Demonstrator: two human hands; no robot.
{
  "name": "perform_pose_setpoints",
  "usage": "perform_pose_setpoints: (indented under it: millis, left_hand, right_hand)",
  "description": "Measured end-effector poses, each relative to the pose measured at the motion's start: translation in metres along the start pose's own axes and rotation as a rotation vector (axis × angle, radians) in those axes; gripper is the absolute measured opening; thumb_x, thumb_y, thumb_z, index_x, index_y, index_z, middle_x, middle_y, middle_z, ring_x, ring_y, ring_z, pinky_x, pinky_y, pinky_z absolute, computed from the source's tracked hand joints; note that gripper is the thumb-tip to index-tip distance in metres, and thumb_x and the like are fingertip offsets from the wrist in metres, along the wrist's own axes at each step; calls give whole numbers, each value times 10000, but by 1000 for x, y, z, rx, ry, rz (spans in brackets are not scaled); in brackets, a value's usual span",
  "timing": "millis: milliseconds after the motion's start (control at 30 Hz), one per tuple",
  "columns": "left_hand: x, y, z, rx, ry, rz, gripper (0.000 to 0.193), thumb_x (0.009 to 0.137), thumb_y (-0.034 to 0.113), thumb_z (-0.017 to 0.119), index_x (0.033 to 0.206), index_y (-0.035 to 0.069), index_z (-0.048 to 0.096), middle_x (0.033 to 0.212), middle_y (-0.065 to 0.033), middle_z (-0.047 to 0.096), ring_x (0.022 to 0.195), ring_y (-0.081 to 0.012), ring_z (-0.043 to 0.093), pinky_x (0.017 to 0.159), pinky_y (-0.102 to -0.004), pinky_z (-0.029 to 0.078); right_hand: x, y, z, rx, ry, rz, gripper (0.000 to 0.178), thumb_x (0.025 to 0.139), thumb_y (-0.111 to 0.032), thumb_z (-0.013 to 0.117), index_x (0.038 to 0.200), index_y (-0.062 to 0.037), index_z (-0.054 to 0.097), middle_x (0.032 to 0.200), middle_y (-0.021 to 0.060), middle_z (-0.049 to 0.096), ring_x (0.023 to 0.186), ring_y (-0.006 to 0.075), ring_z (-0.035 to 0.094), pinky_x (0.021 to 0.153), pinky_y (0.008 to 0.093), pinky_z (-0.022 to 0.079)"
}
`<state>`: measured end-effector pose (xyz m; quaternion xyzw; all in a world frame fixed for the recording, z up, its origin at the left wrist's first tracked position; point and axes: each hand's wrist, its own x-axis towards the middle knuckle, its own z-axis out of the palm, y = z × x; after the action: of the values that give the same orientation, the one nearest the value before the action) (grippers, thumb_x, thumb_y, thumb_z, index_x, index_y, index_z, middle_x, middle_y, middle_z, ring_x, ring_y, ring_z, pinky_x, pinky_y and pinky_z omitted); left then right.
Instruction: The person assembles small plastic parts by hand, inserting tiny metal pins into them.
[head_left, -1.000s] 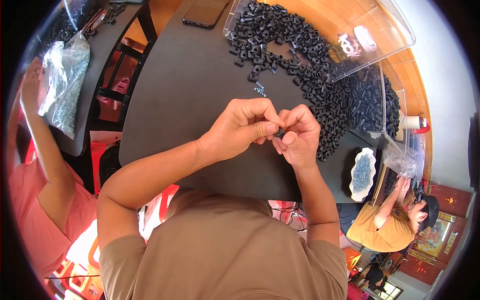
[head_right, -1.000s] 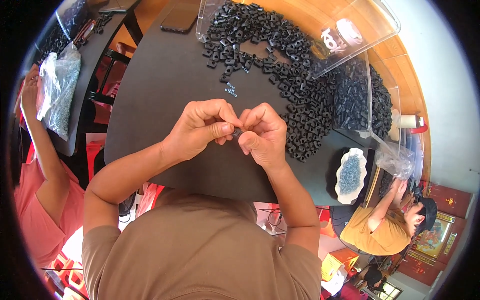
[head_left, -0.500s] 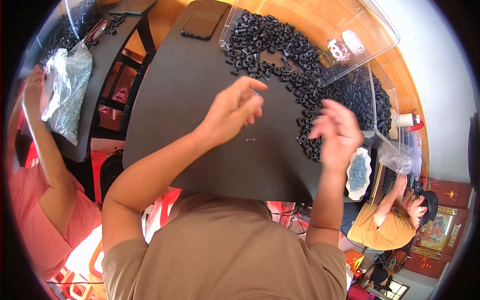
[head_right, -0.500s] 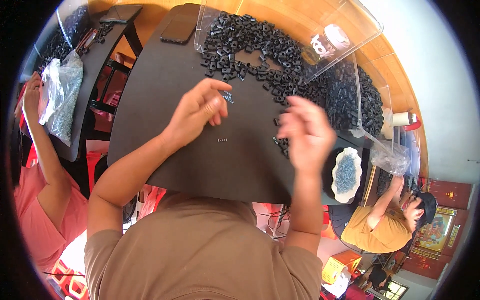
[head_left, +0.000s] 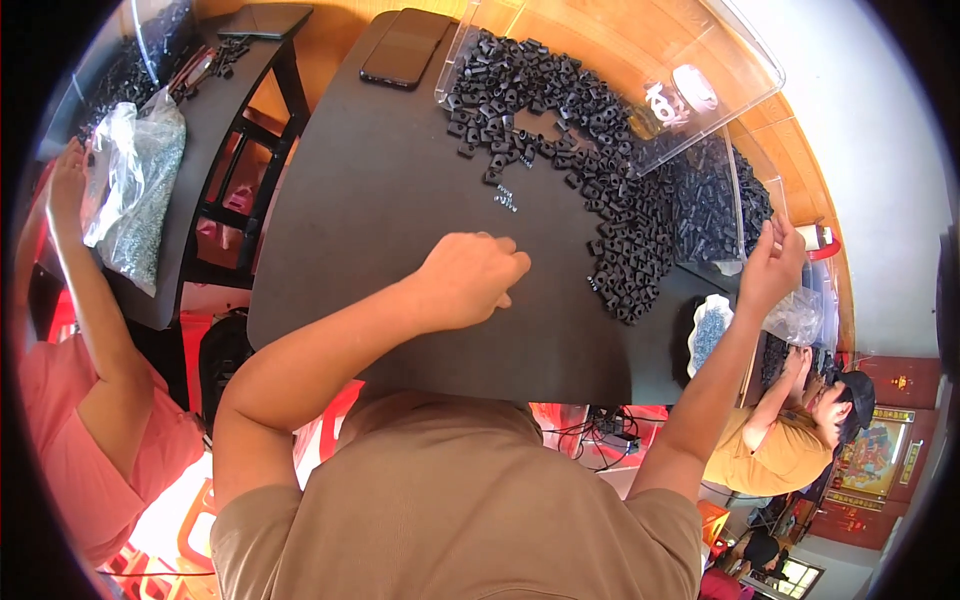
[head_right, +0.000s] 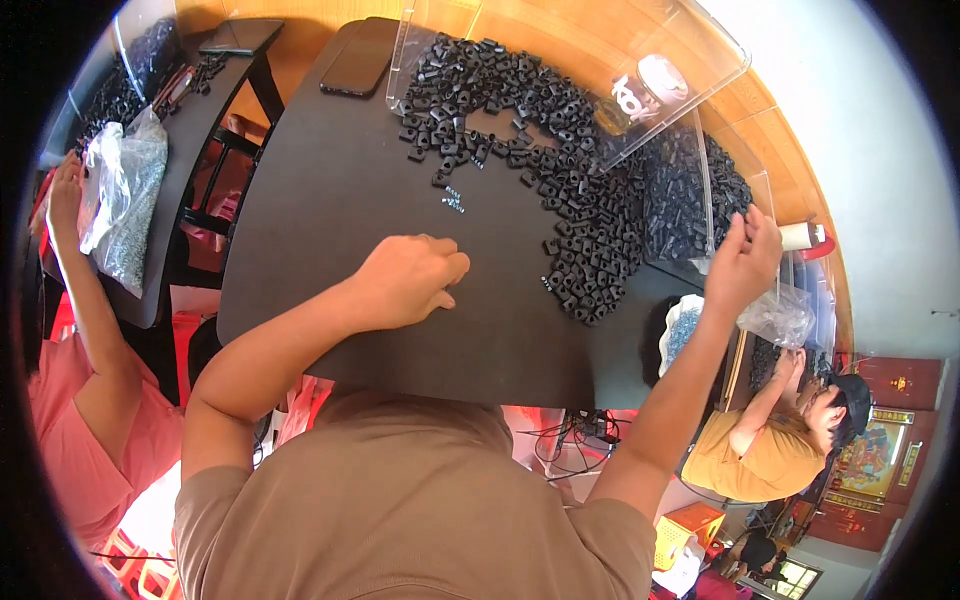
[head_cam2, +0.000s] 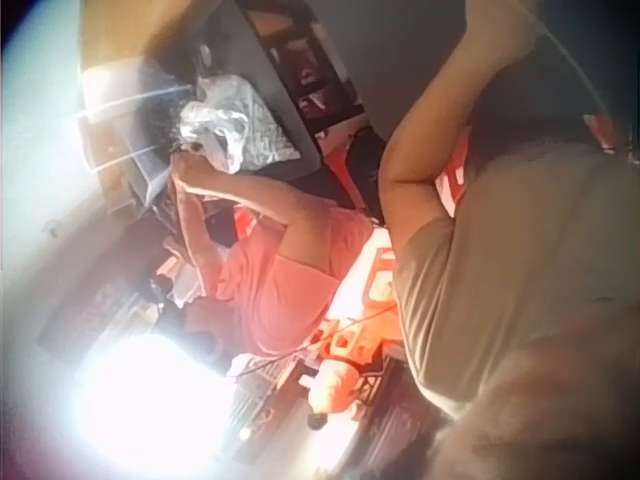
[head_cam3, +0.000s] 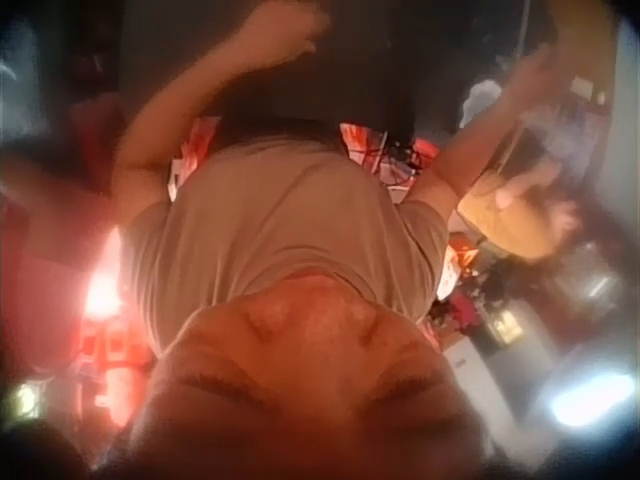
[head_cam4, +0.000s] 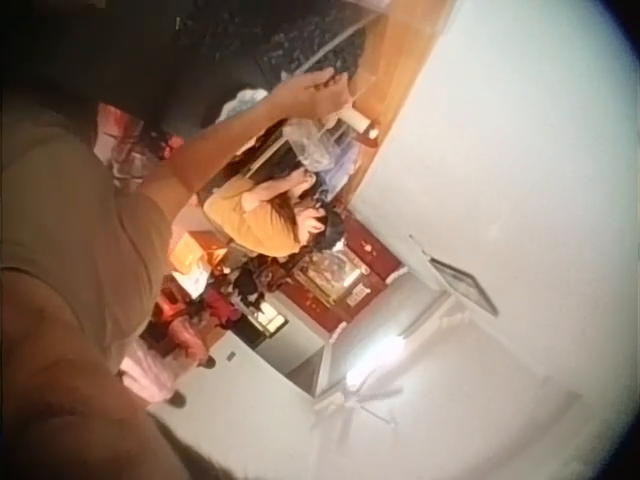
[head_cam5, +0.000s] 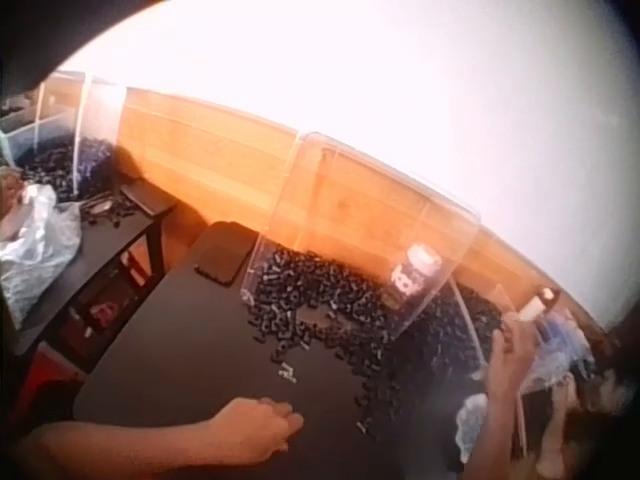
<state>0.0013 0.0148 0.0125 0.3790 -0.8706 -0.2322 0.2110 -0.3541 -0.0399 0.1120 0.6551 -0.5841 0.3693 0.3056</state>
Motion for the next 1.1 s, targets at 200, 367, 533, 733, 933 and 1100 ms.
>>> perform_pose_setpoints:
  millis: [200,367,533,733,933,1100]
  left_hand:
    - [1,-2,16,43,102,-34,239,714,141,703,788,20,510,769,-114,548,735,-308,582,618,-404,475]
    - [7,-4,20,64,244,-65,244,715,106,687,854,34,499,780,-104,517,721,-305,559,626,-402,471]
    - [8,-11,18,0,320,-58,290,720,58,670,956,31,504,843,-115,515,780,-316,555,655,-399,471]
    - [6,-12,14,-49,310,-66,289,729,28,652,982,26,513,868,-128,521,797,-331,555,667,-408,471]
    - [13,-16,4,-436,411,-234,221,801,47,634,999,9,542,820,-71,561,704,-198,561,623,-323,468]
    - [14,-20,-8,-1389,334,-434,189,887,108,586,1038,1,553,834,-28,593,682,-73,529,588,-201,431]
  right_hand:
    - [-12,-102,31,465,-260,-201,81,794,-19,628,875,-13,632,816,120,604,744,254,597,680,319,475]
    - [-11,-111,116,482,-504,-159,66,795,-101,609,831,-48,626,817,108,601,806,302,597,696,378,474]
    - [1,-137,162,221,-719,-176,133,763,-184,663,816,-63,648,837,98,617,816,295,608,694,401,489]
    - [3,-144,170,254,-804,-133,134,753,-182,667,786,-57,635,833,93,616,783,289,614,679,403,486]
    - [-1,-150,116,962,-838,193,83,766,-3,598,847,13,600,772,90,576,678,194,569,639,287,458]
    - [-31,-176,63,1017,-723,-309,220,737,87,608,940,3,608,882,82,569,756,159,564,652,263,468]
